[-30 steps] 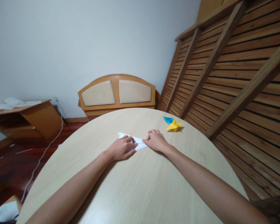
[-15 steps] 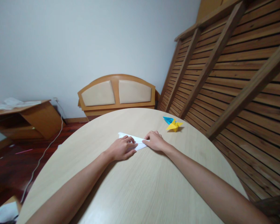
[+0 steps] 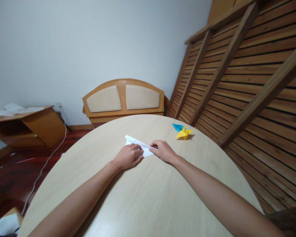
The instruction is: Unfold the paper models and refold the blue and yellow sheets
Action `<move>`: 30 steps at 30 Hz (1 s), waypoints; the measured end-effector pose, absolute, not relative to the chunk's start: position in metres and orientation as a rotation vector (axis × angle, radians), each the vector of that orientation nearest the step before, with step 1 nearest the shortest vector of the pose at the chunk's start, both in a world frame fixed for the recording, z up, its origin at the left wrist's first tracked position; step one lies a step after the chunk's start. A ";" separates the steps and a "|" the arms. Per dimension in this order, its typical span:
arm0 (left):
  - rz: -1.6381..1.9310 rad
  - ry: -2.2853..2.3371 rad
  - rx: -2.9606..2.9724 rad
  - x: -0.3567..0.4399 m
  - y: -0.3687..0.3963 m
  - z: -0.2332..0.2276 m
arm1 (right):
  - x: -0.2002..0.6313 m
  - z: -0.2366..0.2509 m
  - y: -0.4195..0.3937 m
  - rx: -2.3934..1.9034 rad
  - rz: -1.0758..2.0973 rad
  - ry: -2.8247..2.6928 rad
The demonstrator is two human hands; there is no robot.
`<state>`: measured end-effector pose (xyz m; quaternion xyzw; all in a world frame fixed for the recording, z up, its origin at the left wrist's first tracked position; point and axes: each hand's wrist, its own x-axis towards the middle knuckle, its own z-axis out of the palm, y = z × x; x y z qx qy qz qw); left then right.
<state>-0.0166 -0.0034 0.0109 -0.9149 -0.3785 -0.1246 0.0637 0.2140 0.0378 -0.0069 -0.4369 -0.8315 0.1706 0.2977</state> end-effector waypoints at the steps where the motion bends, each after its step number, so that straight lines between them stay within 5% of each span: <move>1: -0.384 -1.144 -2.756 -0.016 -0.003 0.010 | 0.214 -0.007 0.037 -1.156 0.454 -2.209; 30: -0.438 -0.998 -2.629 -0.015 -0.002 0.010 | 0.216 -0.004 0.031 -0.817 0.301 -2.420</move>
